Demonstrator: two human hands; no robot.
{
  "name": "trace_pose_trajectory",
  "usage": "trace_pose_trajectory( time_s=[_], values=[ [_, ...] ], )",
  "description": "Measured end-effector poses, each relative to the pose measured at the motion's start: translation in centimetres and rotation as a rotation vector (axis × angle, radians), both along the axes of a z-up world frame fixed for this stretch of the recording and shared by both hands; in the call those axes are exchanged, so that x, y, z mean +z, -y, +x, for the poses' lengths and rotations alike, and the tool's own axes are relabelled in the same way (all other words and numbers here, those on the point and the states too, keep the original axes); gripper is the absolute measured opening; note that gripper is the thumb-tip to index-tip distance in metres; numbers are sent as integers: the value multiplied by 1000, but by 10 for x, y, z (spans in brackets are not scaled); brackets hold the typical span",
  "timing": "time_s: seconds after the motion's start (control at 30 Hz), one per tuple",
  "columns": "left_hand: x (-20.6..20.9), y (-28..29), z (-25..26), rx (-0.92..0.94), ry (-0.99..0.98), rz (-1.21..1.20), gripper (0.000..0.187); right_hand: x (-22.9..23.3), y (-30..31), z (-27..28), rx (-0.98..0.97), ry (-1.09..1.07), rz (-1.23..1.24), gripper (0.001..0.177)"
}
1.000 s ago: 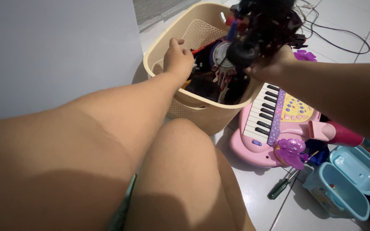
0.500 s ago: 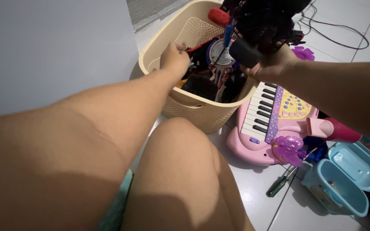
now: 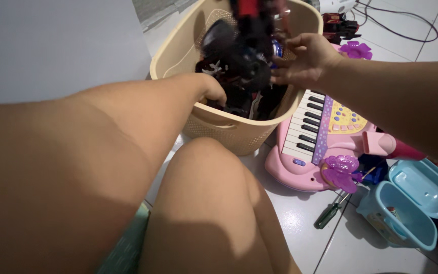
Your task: The person sits on the floor and uses a screwdriver to open the battery compartment of a pink toy hairdryer, removes old batteries, and inserts new ones from a nearby container. They then repeat the process on a blue and white toy fan, opening its compartment and inserting batteries.
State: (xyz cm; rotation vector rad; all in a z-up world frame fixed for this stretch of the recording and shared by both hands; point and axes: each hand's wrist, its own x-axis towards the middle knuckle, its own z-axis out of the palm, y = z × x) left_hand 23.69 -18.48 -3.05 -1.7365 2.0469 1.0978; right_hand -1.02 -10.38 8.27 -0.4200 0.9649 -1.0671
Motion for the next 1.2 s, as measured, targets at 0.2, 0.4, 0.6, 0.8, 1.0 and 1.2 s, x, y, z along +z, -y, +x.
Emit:
trace_pose_trajectory(
  time_s=[0.2, 0.4, 0.6, 0.8, 1.0, 1.2],
  values=[
    [4, -4, -2, 24, -27, 141, 57, -30, 40, -19, 98, 93, 49, 47],
    [8, 2, 2, 335, -638, 267, 24, -37, 55, 4, 40, -400, 258, 42],
    [33, 6, 29, 806, -1455, 69, 21, -41, 45, 31, -171, -651, 270, 40],
    [29, 6, 27, 747, -1413, -117, 32, -71, 63, 30, -88, -827, 179, 28],
    [17, 14, 19, 885, -1226, -196, 45, -83, 71, 27, 156, -871, 138, 31],
    [11, 13, 8, 895, -1051, 102, 38, -64, 51, 38, 116, -1034, 136, 26]
  ],
)
